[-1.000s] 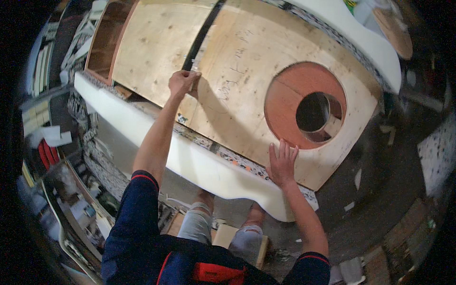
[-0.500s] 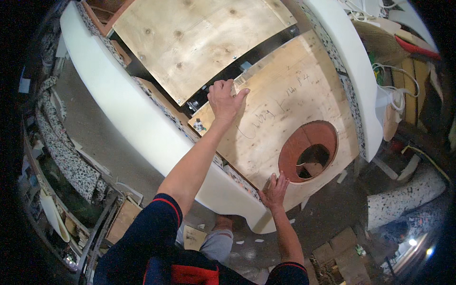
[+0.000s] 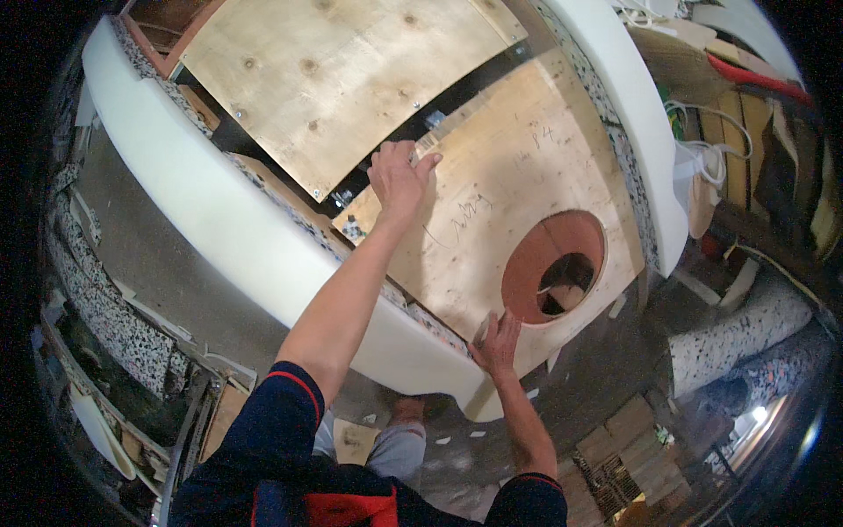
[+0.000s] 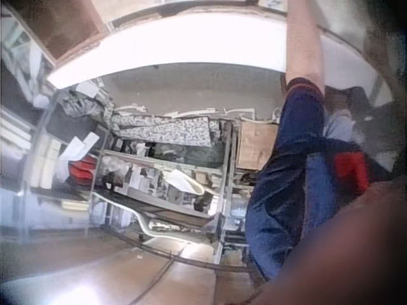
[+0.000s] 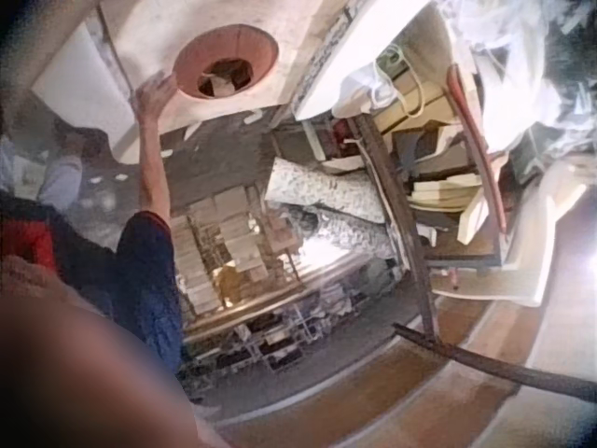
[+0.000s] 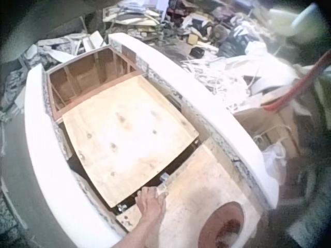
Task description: The person measures a curved wooden panel with a flexible ruler and marks it with a pen. They handle the panel, reposition it, and write notes on its surface in a cluttered workshop.
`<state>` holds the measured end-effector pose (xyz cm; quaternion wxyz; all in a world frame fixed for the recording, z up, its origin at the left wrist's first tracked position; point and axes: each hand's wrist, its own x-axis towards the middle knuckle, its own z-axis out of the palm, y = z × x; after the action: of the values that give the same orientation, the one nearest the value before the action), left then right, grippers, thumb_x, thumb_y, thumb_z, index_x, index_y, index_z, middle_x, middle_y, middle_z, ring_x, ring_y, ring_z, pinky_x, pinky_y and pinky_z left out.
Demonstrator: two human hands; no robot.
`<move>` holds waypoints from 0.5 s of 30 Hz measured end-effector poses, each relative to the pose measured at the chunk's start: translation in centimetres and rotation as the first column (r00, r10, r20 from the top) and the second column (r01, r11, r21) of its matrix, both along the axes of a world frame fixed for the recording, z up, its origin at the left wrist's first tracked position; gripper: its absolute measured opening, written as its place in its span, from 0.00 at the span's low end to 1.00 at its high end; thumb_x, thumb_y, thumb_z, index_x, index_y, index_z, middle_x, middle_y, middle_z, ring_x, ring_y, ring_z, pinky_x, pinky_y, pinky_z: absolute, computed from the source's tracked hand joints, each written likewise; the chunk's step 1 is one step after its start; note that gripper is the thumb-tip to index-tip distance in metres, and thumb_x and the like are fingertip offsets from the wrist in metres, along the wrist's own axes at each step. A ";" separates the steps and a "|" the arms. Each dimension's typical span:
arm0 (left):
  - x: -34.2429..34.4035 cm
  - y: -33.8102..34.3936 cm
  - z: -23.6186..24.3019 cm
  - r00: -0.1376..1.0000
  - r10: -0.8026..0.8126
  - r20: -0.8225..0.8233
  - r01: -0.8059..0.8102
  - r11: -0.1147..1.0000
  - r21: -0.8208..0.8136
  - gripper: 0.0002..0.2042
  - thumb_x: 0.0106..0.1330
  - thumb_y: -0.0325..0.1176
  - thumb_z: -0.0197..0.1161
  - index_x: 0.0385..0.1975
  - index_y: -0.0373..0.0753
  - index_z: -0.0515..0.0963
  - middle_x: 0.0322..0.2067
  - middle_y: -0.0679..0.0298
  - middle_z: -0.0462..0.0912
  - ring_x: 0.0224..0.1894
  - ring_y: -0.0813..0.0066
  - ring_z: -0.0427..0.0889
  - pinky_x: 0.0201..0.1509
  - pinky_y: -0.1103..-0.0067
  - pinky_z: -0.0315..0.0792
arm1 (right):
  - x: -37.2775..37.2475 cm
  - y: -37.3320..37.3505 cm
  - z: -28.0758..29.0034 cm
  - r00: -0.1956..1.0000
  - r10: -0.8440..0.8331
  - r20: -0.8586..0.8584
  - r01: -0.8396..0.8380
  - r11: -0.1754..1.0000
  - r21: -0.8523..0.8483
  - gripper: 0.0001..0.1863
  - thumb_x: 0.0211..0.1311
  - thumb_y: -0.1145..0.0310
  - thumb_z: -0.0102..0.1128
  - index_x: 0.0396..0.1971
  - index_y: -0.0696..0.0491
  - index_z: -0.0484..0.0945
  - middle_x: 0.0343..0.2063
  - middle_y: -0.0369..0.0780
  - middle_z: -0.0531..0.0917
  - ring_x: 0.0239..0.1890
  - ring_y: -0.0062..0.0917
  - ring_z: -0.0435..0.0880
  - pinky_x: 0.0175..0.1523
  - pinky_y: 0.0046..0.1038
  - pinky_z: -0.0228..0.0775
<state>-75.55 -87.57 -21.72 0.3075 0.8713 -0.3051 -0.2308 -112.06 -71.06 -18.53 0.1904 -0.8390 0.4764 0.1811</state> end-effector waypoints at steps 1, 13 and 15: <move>0.0 0.2 0.0 1.000 -0.012 0.010 0.012 1.000 0.004 0.19 0.52 0.46 0.72 0.37 0.40 0.82 0.39 0.59 0.76 0.46 0.58 0.72 0.50 0.64 0.65 | 0.0 0.2 0.2 1.000 -0.004 0.000 0.004 1.000 0.016 0.55 0.31 0.59 0.80 0.61 0.59 0.58 0.62 0.62 0.57 0.65 0.58 0.56 0.69 0.57 0.45; -0.1 1.1 -1.8 0.990 -0.022 0.137 0.041 0.989 -0.143 0.21 0.48 0.47 0.75 0.37 0.37 0.84 0.32 0.56 0.78 0.39 0.57 0.75 0.46 0.65 0.71 | -0.4 0.5 0.7 0.999 -0.033 0.020 0.034 0.999 -0.029 0.51 0.34 0.59 0.79 0.61 0.61 0.62 0.61 0.63 0.59 0.65 0.59 0.57 0.66 0.61 0.50; 0.1 1.0 -1.9 0.990 -0.031 0.139 0.051 0.988 -0.149 0.21 0.48 0.47 0.75 0.36 0.37 0.84 0.32 0.56 0.79 0.39 0.57 0.76 0.46 0.65 0.71 | -0.5 0.5 0.6 0.999 -0.030 0.027 0.031 0.999 -0.042 0.50 0.34 0.61 0.78 0.60 0.61 0.63 0.61 0.64 0.59 0.64 0.60 0.59 0.65 0.62 0.50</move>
<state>-75.42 -86.62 -23.58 0.3468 0.8525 -0.3599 -0.1532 -112.54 -70.55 -17.88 0.1814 -0.8378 0.4905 0.1570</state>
